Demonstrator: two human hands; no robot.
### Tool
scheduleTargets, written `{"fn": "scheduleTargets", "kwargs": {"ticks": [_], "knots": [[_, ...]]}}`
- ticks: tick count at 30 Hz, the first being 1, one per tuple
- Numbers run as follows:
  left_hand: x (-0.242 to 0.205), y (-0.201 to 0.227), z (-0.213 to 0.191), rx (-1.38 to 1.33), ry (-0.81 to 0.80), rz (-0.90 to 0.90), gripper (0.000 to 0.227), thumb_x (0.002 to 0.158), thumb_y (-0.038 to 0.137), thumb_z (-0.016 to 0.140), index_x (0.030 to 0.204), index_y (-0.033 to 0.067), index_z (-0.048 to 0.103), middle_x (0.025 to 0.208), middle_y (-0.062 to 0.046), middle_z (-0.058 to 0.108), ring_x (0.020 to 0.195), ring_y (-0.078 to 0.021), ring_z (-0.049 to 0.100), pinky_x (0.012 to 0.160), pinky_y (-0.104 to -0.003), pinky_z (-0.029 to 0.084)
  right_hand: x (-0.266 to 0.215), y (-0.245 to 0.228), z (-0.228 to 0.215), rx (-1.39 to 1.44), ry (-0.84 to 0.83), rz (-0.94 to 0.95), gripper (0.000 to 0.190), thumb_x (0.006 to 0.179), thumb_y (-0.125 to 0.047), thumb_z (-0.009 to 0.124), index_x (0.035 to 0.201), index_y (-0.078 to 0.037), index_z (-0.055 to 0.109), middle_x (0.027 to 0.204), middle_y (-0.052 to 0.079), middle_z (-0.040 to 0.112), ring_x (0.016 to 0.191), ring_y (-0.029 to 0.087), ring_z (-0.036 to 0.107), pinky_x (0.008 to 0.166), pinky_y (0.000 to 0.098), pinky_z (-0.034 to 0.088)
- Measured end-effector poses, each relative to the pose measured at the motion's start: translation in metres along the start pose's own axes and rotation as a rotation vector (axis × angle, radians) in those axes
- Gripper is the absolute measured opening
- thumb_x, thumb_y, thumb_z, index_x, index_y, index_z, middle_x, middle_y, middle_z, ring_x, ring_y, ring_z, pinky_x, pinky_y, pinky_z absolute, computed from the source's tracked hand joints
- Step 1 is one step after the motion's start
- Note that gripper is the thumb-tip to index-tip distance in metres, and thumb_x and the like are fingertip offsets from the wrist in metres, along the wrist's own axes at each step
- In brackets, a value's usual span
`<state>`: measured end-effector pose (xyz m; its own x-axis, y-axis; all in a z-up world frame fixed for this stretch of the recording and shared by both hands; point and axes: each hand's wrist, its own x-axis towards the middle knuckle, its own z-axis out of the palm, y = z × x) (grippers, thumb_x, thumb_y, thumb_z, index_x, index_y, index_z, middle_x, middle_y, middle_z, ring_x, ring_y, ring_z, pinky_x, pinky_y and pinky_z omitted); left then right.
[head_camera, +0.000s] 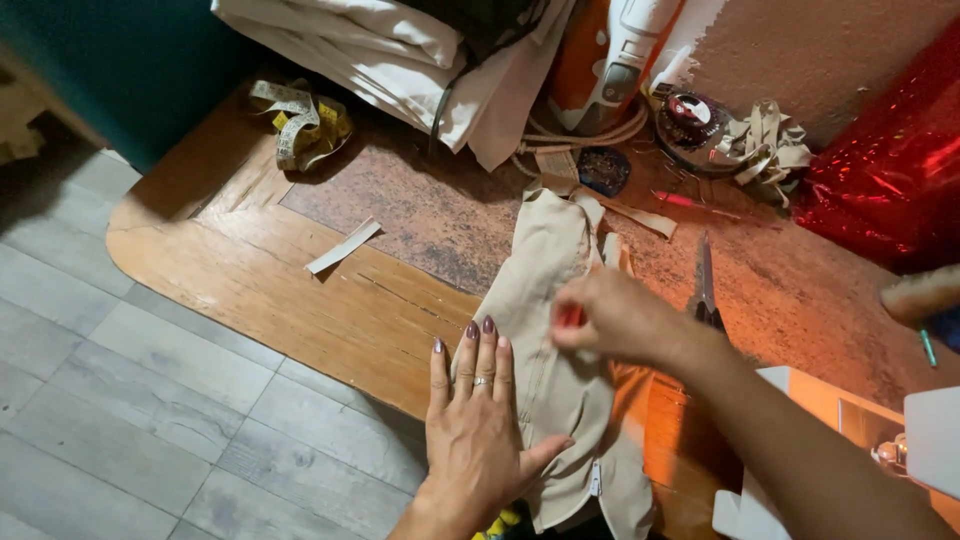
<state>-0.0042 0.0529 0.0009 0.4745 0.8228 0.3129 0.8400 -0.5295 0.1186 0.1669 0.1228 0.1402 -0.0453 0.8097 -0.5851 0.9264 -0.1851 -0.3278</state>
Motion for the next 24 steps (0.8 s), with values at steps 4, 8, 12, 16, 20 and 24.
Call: {"fn": "scheduleTargets", "kwargs": {"ticks": [4,8,12,16,20,24], "knots": [[0.001,-0.001,0.000,-0.024,0.028,0.003,0.121,0.073,0.093,0.041,0.151,0.0012,0.031,0.160,-0.021,0.026,0.151,-0.0344,0.019,0.123,-0.059,0.002,0.032,0.028,0.037,-0.195,-0.054,-0.351,0.011,0.088,-0.028,0.071,0.082,-0.019,0.073,0.078,-0.005,0.073,0.070,0.010,0.066,0.070,0.0267,0.052],[0.000,0.000,-0.001,0.008,-0.035,0.006,0.121,0.074,0.095,0.035,0.151,0.0026,0.029,0.159,-0.020,0.027,0.149,-0.0331,0.021,0.124,-0.059,-0.001,0.023,0.016,0.021,-0.218,0.000,-0.044,0.013,0.095,-0.024,0.065,0.086,-0.016,0.070,0.083,0.000,0.071,0.076,0.008,0.067,0.078,0.0204,0.060],[0.001,0.000,0.002,-0.001,-0.027,0.000,0.120,0.074,0.095,0.036,0.152,0.0036,0.029,0.158,-0.019,0.030,0.147,-0.0341,0.025,0.123,-0.059,0.001,0.025,0.015,0.037,-0.205,-0.097,-0.108,0.011,0.094,-0.023,0.065,0.086,-0.019,0.071,0.079,-0.004,0.072,0.071,0.005,0.069,0.069,0.0155,0.060],[0.001,-0.001,-0.003,-0.011,-0.012,0.011,0.124,0.070,0.095,0.043,0.150,0.0010,0.032,0.160,-0.021,0.025,0.150,-0.0336,0.020,0.124,-0.059,0.001,0.039,0.031,0.017,-0.447,0.136,-0.116,0.018,0.094,-0.032,0.063,0.102,-0.018,0.072,0.083,0.002,0.070,0.078,0.015,0.064,0.075,0.0308,0.056],[0.003,-0.001,0.000,-0.004,-0.008,0.003,0.121,0.074,0.094,0.034,0.152,0.0021,0.026,0.161,-0.021,0.021,0.152,-0.0335,0.015,0.124,-0.059,-0.002,0.016,0.009,0.019,-0.037,-0.101,-0.044,0.015,0.097,-0.021,0.067,0.086,-0.013,0.074,0.083,0.001,0.075,0.066,0.007,0.072,0.062,0.0141,0.062],[0.003,0.000,-0.002,0.012,-0.048,0.004,0.123,0.072,0.095,0.035,0.151,0.0013,0.027,0.160,-0.021,0.024,0.151,-0.0339,0.015,0.124,-0.060,-0.001,0.032,0.023,0.000,-0.165,0.079,0.111,0.013,0.099,-0.022,0.062,0.095,-0.014,0.071,0.081,0.001,0.067,0.060,0.007,0.057,0.055,0.0151,0.051]]}}
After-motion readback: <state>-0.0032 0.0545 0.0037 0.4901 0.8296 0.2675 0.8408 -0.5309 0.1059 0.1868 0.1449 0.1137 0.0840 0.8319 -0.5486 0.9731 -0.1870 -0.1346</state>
